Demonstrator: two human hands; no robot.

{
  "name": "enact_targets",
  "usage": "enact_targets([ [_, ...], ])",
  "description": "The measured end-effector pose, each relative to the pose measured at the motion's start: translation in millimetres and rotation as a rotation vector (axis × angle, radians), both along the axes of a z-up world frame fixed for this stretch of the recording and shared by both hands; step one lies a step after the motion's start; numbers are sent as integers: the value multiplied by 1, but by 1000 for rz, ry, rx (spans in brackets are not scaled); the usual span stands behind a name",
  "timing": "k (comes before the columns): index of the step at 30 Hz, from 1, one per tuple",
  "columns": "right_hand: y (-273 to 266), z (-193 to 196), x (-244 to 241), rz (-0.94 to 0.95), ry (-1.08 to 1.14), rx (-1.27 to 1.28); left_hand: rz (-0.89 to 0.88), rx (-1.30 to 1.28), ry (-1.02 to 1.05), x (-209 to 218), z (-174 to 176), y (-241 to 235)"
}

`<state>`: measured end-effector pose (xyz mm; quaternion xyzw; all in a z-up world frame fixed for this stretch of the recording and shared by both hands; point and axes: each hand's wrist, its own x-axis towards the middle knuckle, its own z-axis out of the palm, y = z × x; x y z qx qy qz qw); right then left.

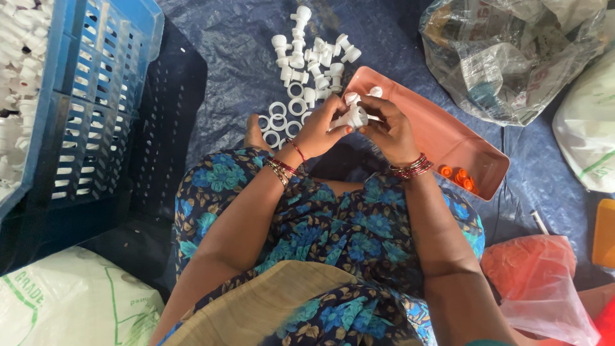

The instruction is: The person sits on a blue tarp and assembles small white plastic components by inserting orange rings into them. The person picks up a white part, inserts an orange ring, and places the assembled unit into a blue crate. This process is repeated continuously.

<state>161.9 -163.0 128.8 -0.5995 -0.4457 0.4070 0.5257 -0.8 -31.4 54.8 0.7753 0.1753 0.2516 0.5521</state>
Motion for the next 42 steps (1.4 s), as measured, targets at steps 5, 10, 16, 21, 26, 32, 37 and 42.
enact_targets([
  [5, 1, 13, -3, 25, -149, -23, -16, -57, -58, 0, 8, 1],
  [10, -2, 11, -7, 64, -297, -36, -49, -93, 19, -2, 12, -1],
  [16, -2, 7, 1, 58, -568, -163, -75, -52, -39, -2, 15, -2],
  [21, -4, 22, -1, 68, -420, -59, -61, -39, -1, -2, 15, -2],
  [26, 5, 38, -7, 5, -756, -330, -97, -68, -76, -1, 10, -3],
  [32, 1, 32, -8, 32, -677, -271, -69, -45, -70, 3, -11, -5],
  [37, 2, 25, -4, 166, -539, 62, -59, 10, -59, 8, -15, -1],
  [42, 2, 14, -3, 110, -612, 3, -93, -35, -38, 10, -20, -1],
])
